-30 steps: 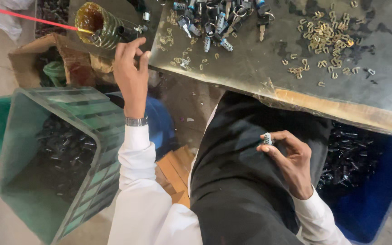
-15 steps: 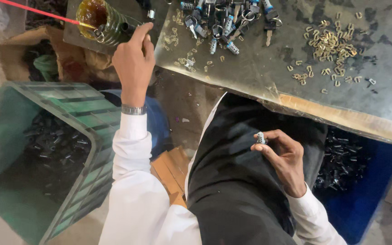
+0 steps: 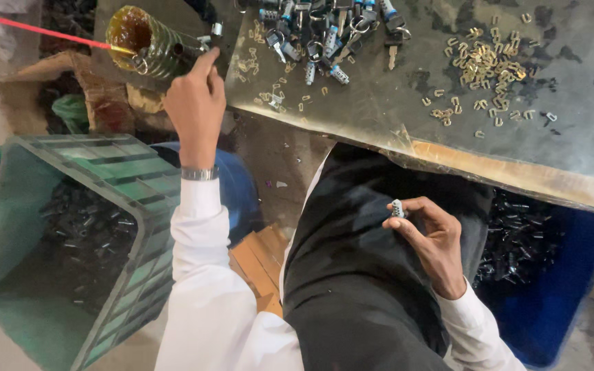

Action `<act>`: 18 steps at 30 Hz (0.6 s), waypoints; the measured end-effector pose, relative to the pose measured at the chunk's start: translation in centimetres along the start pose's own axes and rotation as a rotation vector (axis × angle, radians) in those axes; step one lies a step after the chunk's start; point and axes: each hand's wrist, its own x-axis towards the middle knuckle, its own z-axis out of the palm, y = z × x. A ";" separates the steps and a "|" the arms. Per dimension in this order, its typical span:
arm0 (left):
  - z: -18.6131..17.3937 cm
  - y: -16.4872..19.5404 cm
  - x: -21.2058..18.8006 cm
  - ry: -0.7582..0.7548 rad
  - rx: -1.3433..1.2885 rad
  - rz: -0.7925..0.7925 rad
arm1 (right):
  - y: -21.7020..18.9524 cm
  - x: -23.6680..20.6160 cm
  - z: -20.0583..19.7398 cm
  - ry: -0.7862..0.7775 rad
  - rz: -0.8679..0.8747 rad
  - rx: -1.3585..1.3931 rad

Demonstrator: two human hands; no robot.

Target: The person sits at a workbench assembling padlock components. They pick up a padlock body, insert and press a locking cylinder into it by hand, test the fit, and place the finished padlock on the table with other completed units, repeating the cycle.

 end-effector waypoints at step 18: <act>-1.1 -1.1 -3.4 -0.035 -0.246 -0.087 | -0.1 0.6 0.8 -0.020 0.038 0.018</act>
